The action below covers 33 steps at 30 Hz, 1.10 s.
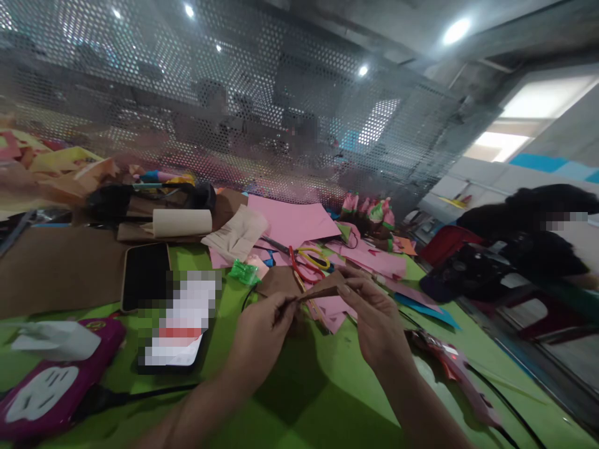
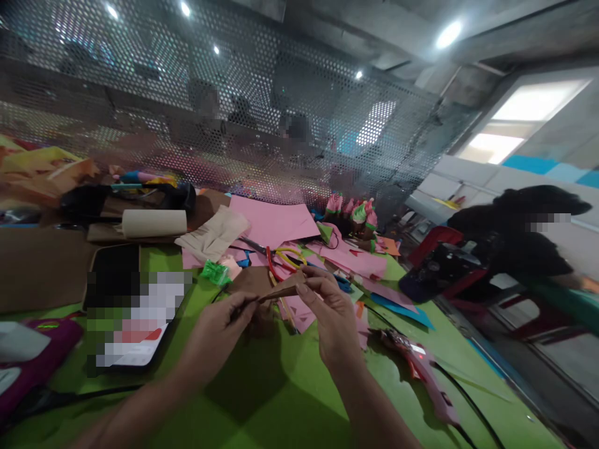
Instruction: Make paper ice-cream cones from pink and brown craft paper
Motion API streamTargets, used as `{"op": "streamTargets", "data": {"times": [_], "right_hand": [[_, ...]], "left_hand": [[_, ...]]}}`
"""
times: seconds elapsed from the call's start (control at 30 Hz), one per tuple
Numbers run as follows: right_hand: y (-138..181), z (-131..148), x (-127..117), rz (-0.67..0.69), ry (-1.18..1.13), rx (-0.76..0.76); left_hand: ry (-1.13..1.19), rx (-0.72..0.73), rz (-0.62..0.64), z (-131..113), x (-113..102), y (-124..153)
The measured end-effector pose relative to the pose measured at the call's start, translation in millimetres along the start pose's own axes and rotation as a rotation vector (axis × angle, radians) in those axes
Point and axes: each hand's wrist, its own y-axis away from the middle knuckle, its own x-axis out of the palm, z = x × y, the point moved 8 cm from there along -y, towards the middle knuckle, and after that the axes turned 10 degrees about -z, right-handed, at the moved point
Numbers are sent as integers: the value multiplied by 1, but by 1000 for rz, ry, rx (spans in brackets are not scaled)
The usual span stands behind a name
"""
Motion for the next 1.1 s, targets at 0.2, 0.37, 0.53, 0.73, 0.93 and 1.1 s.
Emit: {"op": "streamTargets", "data": {"times": [0.2,0.37,0.53,0.73,0.93,1.1], "right_hand": [[2,-1,3,33,37,-11],[5,-1,4,38,43,-1],[5,-2,4,39,26,13],[5,-1,5,41,27,-2],[5,1,5,48,46,-22],[5,3,5,61,93,-58]], "left_hand": [[-4,21,11,-2,0,2],[-8,18,2,0,1,1],[-1,20,6,-2,0,1],[0,26,24,-5,0,2],[-37,13,16,-3,0,3],[41,15,36,-2,2,1]]}}
